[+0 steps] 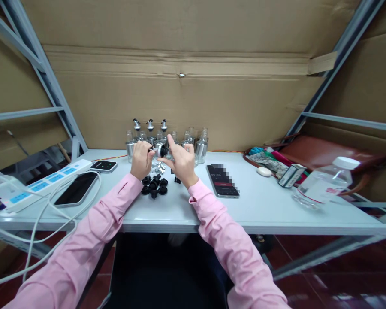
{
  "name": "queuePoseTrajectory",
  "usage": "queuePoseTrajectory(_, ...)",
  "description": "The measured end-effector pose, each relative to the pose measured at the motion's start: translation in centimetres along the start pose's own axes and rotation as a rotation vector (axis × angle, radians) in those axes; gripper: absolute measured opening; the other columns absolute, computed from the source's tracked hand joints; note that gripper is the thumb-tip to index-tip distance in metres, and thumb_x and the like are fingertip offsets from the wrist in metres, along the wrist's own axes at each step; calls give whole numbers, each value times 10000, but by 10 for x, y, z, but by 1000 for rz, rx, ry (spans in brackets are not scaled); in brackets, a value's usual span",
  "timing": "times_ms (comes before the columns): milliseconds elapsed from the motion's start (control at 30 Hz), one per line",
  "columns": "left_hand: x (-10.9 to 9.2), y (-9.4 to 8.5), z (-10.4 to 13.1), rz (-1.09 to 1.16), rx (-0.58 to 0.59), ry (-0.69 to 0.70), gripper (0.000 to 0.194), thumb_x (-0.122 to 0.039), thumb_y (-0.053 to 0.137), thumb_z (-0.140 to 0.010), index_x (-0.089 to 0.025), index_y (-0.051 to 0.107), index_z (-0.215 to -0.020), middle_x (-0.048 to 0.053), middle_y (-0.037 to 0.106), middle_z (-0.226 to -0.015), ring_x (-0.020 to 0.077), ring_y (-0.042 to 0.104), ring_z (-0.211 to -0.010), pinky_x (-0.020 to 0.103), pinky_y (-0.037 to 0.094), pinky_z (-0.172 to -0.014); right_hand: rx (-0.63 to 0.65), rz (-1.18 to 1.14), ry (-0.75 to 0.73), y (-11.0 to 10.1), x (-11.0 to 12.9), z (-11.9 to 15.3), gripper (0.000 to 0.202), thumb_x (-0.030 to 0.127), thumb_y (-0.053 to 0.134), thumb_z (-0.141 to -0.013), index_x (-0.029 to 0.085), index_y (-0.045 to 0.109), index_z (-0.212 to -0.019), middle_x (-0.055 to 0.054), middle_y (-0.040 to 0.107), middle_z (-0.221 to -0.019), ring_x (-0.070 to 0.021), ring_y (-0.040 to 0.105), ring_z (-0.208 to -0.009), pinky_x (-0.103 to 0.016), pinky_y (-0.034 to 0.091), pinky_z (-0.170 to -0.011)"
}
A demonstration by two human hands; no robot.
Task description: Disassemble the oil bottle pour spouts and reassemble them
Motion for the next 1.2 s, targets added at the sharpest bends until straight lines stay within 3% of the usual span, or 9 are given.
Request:
queuePoseTrajectory(100,15,-7,1,-3,-165,-174,430,-489,159,-939,-186,449,-846,51,484,-794,188,463,-764,324,354,-715,-150,-36,199,-6,-4,-2,594,504,318,-898,211,259,-1411,-84,635,-929,-220,543,-840,-392,367,-817)
queuePoseTrajectory(167,33,-9,7,-15,-206,-313,424,-508,162,-934,-191,426,-838,45,464,-798,182,462,-769,327,362,-722,-186,-54,289,-5,-7,-8,549,465,242,-919,234,219,-1417,-94,601,-1006,-223,543,-884,-403,388,-814)
queuePoseTrajectory(267,57,-4,18,-19,-157,-417,443,-545,161,-921,-193,412,-827,52,470,-808,186,471,-779,338,372,-732,-117,-103,319,10,-15,-22,494,401,197,-930,260,205,-1403,-95,549,-1087,-209,545,-924,-406,398,-831)
queuePoseTrajectory(367,71,3,28,-34,-112,-465,474,-569,142,-910,-192,422,-843,69,493,-830,202,490,-814,358,379,-758,-18,-203,367,36,-26,-34,488,341,277,-906,214,214,-1373,-108,544,-1093,-214,528,-971,-419,375,-884)
queuePoseTrajectory(533,77,7,33,-40,-82,-487,499,-583,134,-903,-185,433,-872,81,506,-849,215,500,-840,372,378,-783,118,-283,361,77,-42,-39,473,256,336,-845,159,267,-1302,-136,521,-1166,-219,483,-1070,-411,313,-953)
queuePoseTrajectory(700,78,7,32,-32,-87,-493,469,-553,145,-915,-184,434,-892,85,513,-861,216,500,-847,365,380,-782,182,-259,381,98,-53,-36,427,242,331,-831,144,327,-1247,-145,497,-1201,-211,461,-1102,-386,295,-959)
queuePoseTrajectory(867,76,9,32,-10,-45,-474,431,-520,168,-926,-186,439,-906,89,519,-869,216,501,-852,351,374,-782,204,-273,435,108,-65,-32,375,224,339,-829,132,388,-1189,-140,504,-1146,-201,478,-1043,-367,319,-943)
queuePoseTrajectory(1067,77,10,32,-27,24,-449,361,-431,197,-949,-170,446,-961,103,538,-930,215,508,-897,340,379,-798,251,-238,387,122,-82,-30,342,187,356,-835,136,443,-1161,-150,482,-1101,-232,480,-1012,-417,363,-907)
queuePoseTrajectory(1200,75,11,31,-52,79,-427,358,-415,202,-953,-168,461,-962,103,556,-941,221,517,-921,339,374,-791,165,-109,292,108,-74,-35,325,230,402,-854,143,482,-1156,-165,433,-1162,-264,424,-1094,-446,361,-911)
Point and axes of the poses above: each hand's wrist, its own z-axis away from the middle knuckle, its own y-axis out of the palm, x = y × z, the point moved 3 cm from there along -z, towards the middle knuckle
